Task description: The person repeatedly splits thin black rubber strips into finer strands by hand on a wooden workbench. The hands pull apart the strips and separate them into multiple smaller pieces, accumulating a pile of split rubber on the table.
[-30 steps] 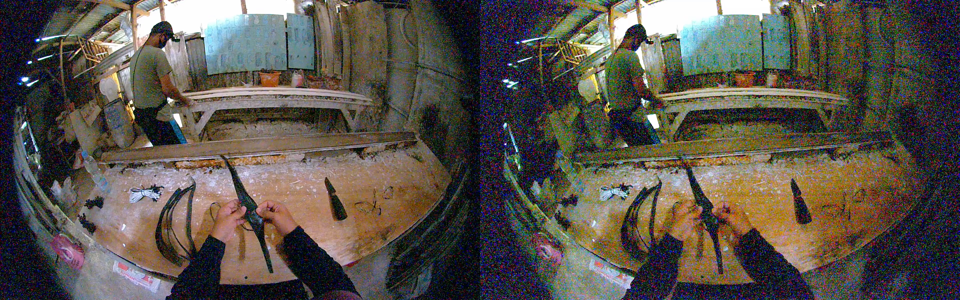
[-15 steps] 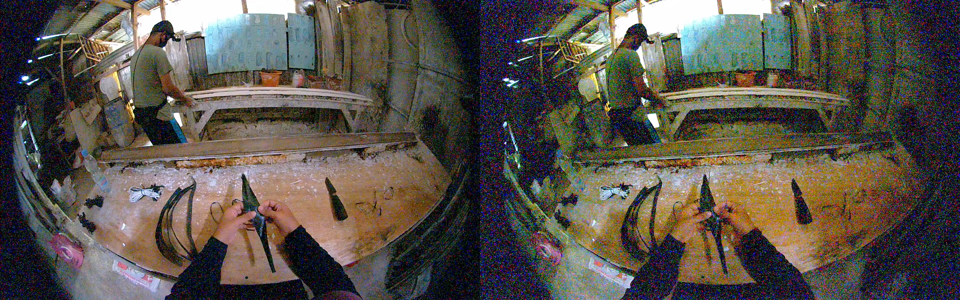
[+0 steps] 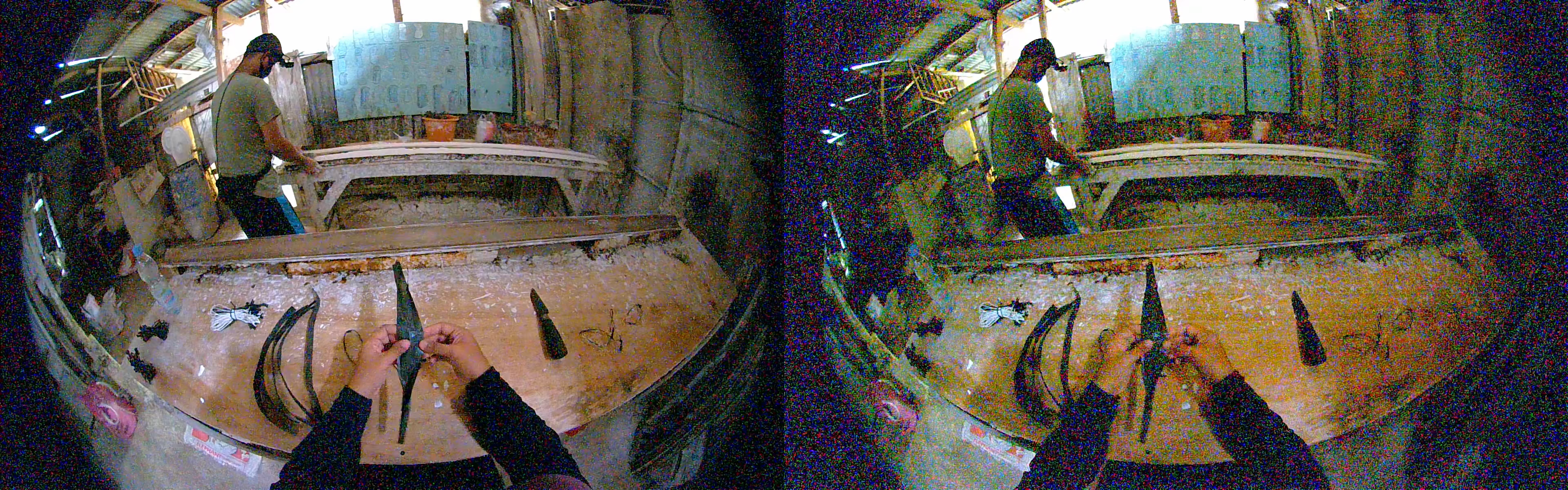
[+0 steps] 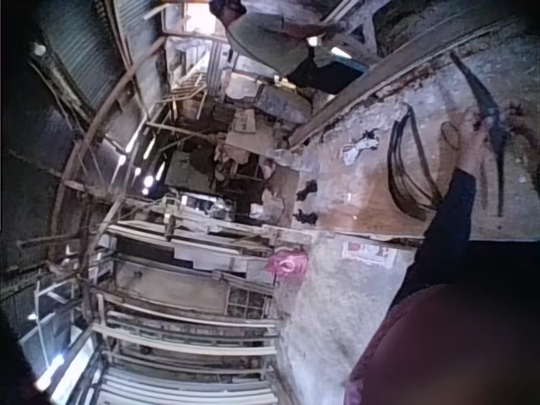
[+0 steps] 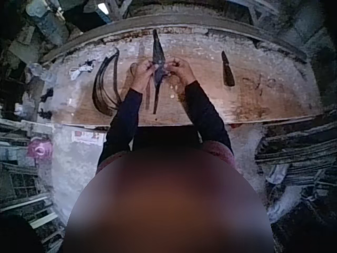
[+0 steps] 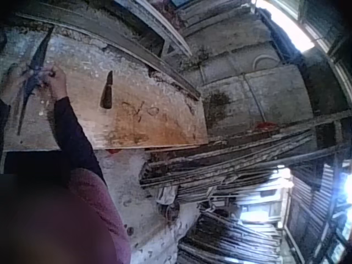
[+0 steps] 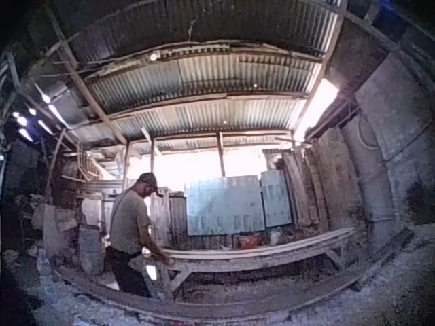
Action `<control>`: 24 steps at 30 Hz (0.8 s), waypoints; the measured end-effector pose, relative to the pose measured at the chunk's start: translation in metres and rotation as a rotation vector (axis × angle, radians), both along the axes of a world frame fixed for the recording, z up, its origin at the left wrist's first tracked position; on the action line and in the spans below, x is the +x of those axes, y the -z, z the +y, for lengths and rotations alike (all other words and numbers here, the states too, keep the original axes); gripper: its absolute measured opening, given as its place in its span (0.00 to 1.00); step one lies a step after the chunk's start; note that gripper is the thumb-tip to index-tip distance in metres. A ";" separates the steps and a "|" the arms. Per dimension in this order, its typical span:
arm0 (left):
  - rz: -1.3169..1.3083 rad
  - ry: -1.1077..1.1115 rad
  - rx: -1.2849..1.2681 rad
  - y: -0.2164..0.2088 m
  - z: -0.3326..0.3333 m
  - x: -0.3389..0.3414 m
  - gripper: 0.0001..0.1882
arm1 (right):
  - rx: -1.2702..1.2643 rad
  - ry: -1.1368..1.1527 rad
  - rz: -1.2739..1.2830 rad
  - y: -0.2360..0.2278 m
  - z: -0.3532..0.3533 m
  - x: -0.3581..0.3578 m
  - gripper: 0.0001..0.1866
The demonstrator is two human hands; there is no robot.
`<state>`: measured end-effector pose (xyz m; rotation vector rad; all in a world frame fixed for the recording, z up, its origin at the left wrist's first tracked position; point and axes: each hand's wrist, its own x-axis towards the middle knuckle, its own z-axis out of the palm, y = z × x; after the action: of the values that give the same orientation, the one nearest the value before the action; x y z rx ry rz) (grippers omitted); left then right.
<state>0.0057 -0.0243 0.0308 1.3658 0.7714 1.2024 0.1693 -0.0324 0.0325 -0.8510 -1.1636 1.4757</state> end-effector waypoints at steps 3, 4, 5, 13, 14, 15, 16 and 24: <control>0.041 -0.046 0.038 -0.006 -0.006 0.001 0.06 | 0.014 -0.032 -0.001 -0.002 0.000 0.000 0.09; 0.036 -0.042 0.018 -0.008 -0.007 0.001 0.06 | 0.008 -0.031 0.022 -0.003 0.000 0.000 0.09; 0.031 -0.040 -0.001 -0.010 -0.008 0.002 0.07 | 0.002 -0.031 0.044 -0.004 -0.001 0.001 0.10; 0.127 -0.007 0.073 -0.006 -0.007 0.006 0.10 | 0.111 0.033 -0.047 -0.006 -0.003 -0.001 0.06; 0.162 -0.016 0.127 -0.005 -0.007 0.006 0.10 | 0.114 0.053 -0.067 -0.005 -0.003 -0.002 0.05; 0.156 -0.017 0.073 -0.004 -0.007 0.005 0.10 | 0.112 0.044 -0.053 -0.004 -0.003 -0.002 0.04; 0.171 -0.030 0.054 -0.004 -0.006 0.004 0.10 | 0.111 0.035 -0.039 -0.003 -0.004 -0.001 0.03; 0.142 -0.026 0.010 -0.011 -0.010 0.004 0.08 | 0.196 0.067 -0.134 0.006 0.002 -0.001 0.02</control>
<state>0.0095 -0.0341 0.0414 1.4652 0.8860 1.1397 0.1681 -0.0307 0.0261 -0.8542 -1.3421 1.2429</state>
